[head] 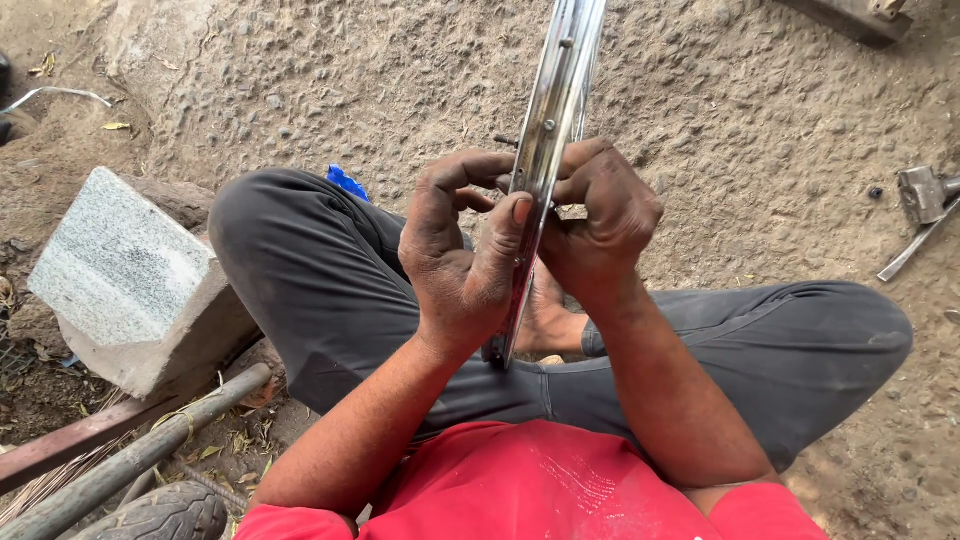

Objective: The person sits on the ground and installs a metal rim strip into a bicycle wheel rim by hand. They press the strip into the rim channel, rotate the wheel to access different sections, and adjust the strip to ensure it is seated correctly along the rim.

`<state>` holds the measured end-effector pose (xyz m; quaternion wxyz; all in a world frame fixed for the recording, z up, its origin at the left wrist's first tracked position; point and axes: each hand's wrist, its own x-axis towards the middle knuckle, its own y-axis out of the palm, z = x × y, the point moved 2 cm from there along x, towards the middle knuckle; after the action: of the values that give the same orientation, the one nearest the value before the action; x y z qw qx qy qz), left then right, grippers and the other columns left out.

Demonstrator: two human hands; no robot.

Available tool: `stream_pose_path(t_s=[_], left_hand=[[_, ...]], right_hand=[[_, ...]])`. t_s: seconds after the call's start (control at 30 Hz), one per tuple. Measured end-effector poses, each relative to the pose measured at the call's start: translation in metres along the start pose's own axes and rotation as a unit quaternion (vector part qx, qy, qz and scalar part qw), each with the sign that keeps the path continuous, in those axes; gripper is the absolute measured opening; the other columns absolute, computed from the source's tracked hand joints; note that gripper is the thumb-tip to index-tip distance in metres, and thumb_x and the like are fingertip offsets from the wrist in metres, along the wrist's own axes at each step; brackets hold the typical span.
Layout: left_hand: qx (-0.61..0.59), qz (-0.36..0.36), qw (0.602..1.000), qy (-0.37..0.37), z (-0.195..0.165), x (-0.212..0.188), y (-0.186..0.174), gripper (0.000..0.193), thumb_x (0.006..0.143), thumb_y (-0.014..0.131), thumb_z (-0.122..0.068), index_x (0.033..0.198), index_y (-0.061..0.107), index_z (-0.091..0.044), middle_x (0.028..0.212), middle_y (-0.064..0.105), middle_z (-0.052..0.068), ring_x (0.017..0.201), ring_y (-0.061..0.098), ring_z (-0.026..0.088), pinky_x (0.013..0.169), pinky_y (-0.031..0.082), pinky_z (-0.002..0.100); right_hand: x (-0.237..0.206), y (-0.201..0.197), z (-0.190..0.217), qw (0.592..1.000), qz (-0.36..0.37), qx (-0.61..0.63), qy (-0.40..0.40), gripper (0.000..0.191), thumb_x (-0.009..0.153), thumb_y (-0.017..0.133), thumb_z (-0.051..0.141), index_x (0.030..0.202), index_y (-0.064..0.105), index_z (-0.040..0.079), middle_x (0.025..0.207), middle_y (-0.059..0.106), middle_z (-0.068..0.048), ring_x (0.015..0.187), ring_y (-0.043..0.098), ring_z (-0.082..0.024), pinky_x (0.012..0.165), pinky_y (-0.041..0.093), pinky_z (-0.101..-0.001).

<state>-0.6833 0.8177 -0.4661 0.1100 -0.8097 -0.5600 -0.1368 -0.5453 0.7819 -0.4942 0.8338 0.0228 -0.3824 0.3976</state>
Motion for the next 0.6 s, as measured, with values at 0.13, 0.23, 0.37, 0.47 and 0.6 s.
stream_pose_path(t_s=[0.13,0.23,0.37,0.47,0.6], left_hand=[[0.026,-0.012,0.999,0.021,0.001,-0.002,-0.006,0.030,0.108,0.077,-0.020,0.126,0.063,-0.001,0.121,0.068,0.007,0.110,0.066,0.011,0.092,0.054,0.025],[0.001,-0.014,1.000,0.016,0.004,-0.004,-0.012,0.032,0.108,0.078,-0.017,0.130,0.062,-0.001,0.123,0.070,0.007,0.111,0.069,0.012,0.095,0.056,0.026],[-0.094,0.015,0.995,-0.037,0.013,-0.002,-0.017,0.041,0.107,0.075,-0.015,0.141,0.058,0.000,0.128,0.069,0.008,0.115,0.069,0.013,0.101,0.056,0.028],[-0.051,0.038,0.998,-0.018,0.013,0.000,-0.019,0.035,0.111,0.071,-0.014,0.140,0.058,0.002,0.125,0.070,0.008,0.113,0.068,0.013,0.101,0.055,0.026],[0.057,0.032,0.996,0.061,0.002,-0.015,-0.017,0.028,0.110,0.063,-0.012,0.134,0.058,0.001,0.122,0.066,0.010,0.107,0.064,0.014,0.093,0.053,0.025]], right_hand=[[0.003,-0.011,0.002,0.988,0.107,0.103,0.041,0.027,0.091,0.083,0.008,0.097,0.057,0.004,0.107,0.070,-0.012,0.095,0.072,-0.018,0.082,0.060,-0.0314],[0.003,-0.013,0.003,0.958,0.118,0.234,0.118,0.015,0.089,0.075,0.006,0.096,0.061,0.004,0.110,0.068,-0.012,0.102,0.070,-0.020,0.088,0.060,-0.0333],[-0.009,0.006,0.016,0.999,0.044,0.020,0.006,0.020,0.090,0.084,0.004,0.099,0.066,0.005,0.117,0.065,-0.012,0.109,0.069,-0.025,0.088,0.059,-0.0365],[-0.016,0.013,0.018,1.000,0.027,0.012,-0.009,0.017,0.090,0.082,0.002,0.102,0.069,0.004,0.118,0.063,-0.012,0.109,0.066,-0.025,0.085,0.058,-0.0371],[-0.017,0.003,0.011,0.999,0.044,0.019,0.012,0.016,0.089,0.080,0.005,0.098,0.067,0.004,0.118,0.061,-0.012,0.110,0.065,-0.025,0.088,0.057,-0.0389]])
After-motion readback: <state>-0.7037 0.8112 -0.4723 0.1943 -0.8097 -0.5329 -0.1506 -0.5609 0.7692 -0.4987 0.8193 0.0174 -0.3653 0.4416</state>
